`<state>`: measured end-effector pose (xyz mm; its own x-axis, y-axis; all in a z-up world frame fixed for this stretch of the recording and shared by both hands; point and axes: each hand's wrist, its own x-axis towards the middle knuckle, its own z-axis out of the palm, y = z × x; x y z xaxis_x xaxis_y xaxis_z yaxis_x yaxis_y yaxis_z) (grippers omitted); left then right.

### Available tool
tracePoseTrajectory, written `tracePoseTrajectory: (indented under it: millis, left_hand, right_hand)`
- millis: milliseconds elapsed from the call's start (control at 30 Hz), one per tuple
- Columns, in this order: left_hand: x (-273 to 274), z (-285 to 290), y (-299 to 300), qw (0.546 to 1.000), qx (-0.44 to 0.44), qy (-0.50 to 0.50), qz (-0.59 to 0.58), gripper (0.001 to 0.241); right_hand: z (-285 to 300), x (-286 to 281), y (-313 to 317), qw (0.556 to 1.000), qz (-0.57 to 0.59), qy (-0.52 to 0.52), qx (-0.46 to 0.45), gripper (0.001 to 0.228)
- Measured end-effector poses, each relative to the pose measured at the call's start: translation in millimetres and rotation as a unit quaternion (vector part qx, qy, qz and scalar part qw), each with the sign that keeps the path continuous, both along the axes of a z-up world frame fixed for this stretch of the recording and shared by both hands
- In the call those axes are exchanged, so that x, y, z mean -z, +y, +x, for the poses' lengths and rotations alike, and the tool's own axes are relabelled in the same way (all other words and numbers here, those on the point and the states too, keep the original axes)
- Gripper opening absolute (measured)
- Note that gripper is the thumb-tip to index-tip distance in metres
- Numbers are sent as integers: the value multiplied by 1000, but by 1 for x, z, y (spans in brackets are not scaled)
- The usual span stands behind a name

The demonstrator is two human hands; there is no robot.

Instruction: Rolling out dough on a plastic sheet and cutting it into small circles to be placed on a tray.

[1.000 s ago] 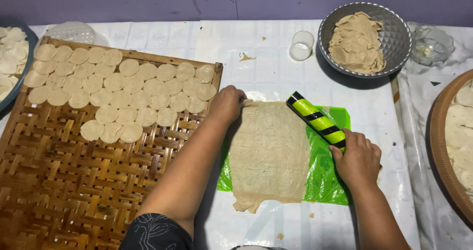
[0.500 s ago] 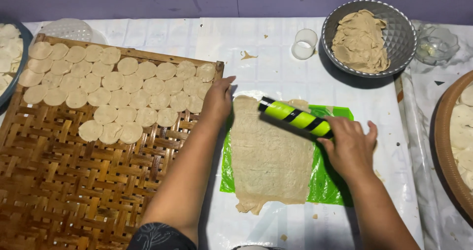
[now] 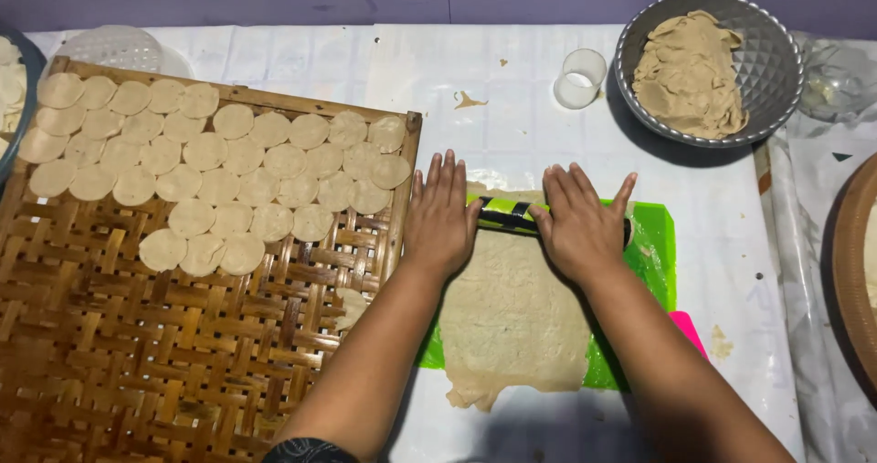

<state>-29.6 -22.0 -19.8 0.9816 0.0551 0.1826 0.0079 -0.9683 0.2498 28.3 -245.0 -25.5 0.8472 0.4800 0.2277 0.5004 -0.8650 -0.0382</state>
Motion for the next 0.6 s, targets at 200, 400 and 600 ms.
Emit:
tracePoseTrajectory:
  millis: [200, 400, 600]
  left_hand:
    - [-4, 67, 7, 996, -36, 73, 21, 64]
    - [5, 111, 21, 984, -65, 161, -29, 66]
    - [-40, 53, 38, 971, -160, -87, -158, 65]
  right_hand:
    - [58, -28, 12, 997, 24, 73, -29, 47]
    - [60, -79, 13, 966, -49, 228, -113, 68]
    - [61, -76, -21, 976, 30, 192, -99, 51]
